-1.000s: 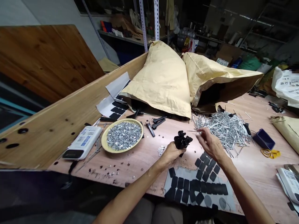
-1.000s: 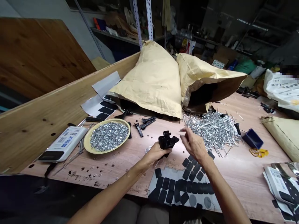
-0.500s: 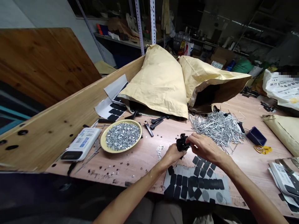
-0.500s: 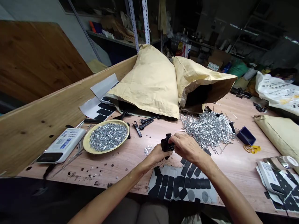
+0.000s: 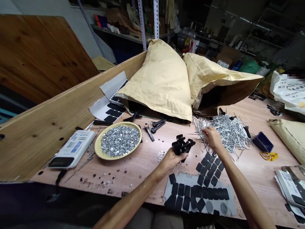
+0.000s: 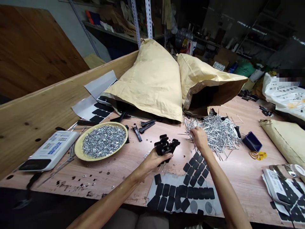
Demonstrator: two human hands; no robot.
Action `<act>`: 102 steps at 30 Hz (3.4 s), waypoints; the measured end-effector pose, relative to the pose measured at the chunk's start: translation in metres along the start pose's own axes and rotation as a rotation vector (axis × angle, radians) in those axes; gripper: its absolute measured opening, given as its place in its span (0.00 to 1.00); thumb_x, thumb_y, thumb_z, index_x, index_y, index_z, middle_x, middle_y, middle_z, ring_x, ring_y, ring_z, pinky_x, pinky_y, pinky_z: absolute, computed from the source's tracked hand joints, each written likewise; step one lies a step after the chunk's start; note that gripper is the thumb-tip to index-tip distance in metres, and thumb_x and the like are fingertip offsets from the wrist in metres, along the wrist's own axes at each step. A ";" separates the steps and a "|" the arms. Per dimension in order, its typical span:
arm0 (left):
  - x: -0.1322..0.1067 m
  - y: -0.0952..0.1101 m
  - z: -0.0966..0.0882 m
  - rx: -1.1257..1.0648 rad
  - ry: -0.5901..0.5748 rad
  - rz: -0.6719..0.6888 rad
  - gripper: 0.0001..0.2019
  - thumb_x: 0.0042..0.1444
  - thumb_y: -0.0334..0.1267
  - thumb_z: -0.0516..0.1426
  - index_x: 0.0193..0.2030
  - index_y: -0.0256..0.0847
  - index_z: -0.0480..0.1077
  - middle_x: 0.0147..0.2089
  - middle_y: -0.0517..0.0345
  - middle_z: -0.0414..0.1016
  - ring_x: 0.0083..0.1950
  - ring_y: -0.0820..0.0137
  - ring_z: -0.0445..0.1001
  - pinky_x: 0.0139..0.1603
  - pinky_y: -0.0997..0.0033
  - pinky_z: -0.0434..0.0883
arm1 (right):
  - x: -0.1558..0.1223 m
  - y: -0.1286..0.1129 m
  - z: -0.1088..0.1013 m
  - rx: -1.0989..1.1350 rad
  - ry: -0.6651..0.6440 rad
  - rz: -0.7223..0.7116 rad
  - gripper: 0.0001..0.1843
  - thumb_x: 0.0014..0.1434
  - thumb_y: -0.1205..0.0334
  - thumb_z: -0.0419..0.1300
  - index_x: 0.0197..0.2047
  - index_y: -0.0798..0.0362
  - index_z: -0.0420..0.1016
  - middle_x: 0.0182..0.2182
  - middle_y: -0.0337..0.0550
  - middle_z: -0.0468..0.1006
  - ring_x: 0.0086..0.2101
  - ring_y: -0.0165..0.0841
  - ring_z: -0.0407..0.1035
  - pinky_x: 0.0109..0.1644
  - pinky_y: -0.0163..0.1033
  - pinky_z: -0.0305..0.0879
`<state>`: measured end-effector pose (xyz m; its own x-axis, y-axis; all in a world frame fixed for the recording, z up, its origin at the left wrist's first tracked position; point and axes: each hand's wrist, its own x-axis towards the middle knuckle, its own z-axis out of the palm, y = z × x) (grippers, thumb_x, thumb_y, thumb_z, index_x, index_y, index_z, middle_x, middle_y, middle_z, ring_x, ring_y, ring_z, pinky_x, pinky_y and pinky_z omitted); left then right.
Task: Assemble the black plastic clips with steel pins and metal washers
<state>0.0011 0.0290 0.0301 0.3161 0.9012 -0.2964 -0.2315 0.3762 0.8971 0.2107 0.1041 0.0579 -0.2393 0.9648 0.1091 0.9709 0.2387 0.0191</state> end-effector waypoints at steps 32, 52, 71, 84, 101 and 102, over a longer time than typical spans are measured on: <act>-0.006 -0.002 0.018 1.032 0.121 -0.012 0.13 0.53 0.39 0.53 0.45 0.39 0.70 0.41 0.44 0.78 0.45 0.53 0.75 0.36 0.66 0.65 | -0.038 -0.083 -0.086 -0.095 -0.058 -0.529 0.04 0.54 0.69 0.54 0.31 0.54 0.69 0.28 0.43 0.72 0.31 0.34 0.58 0.35 0.38 0.51; -0.027 0.010 0.015 0.309 -0.057 0.058 0.11 0.44 0.29 0.58 0.38 0.33 0.75 0.28 0.57 0.75 0.30 0.69 0.72 0.29 0.74 0.67 | -0.093 -0.058 -0.092 0.633 0.198 0.117 0.41 0.52 0.44 0.58 0.64 0.55 0.52 0.59 0.58 0.59 0.55 0.47 0.58 0.54 0.57 0.58; -0.010 -0.019 0.040 0.748 0.212 0.484 0.10 0.55 0.36 0.54 0.44 0.41 0.70 0.41 0.50 0.75 0.47 0.61 0.73 0.49 0.61 0.69 | -0.101 -0.112 0.032 1.787 0.547 0.782 0.20 0.41 0.52 0.67 0.35 0.54 0.73 0.32 0.43 0.79 0.39 0.37 0.72 0.43 0.41 0.68; -0.001 -0.021 0.042 0.188 0.097 0.360 0.19 0.54 0.47 0.55 0.46 0.37 0.72 0.45 0.49 0.77 0.52 0.61 0.72 0.53 0.65 0.66 | -0.092 -0.126 0.030 1.337 0.635 0.768 0.24 0.51 0.48 0.56 0.45 0.56 0.68 0.36 0.48 0.79 0.39 0.38 0.72 0.43 0.41 0.66; 0.010 0.005 0.011 -0.123 0.390 0.246 0.14 0.41 0.45 0.65 0.29 0.35 0.74 0.25 0.56 0.75 0.25 0.71 0.72 0.24 0.74 0.68 | -0.101 -0.110 0.010 1.404 0.609 0.810 0.22 0.47 0.47 0.64 0.40 0.52 0.68 0.27 0.37 0.78 0.24 0.29 0.70 0.29 0.34 0.66; 0.009 0.003 0.011 -0.125 0.421 0.225 0.13 0.41 0.45 0.65 0.28 0.36 0.73 0.24 0.57 0.74 0.26 0.71 0.72 0.24 0.74 0.68 | -0.101 -0.110 0.008 1.405 0.612 0.815 0.22 0.47 0.47 0.63 0.40 0.52 0.68 0.27 0.38 0.78 0.24 0.29 0.71 0.30 0.34 0.66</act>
<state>0.0136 0.0362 0.0334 -0.1481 0.9621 -0.2291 -0.3679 0.1614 0.9157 0.1281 -0.0190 0.0366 0.6282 0.7779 -0.0138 0.0044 -0.0213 -0.9998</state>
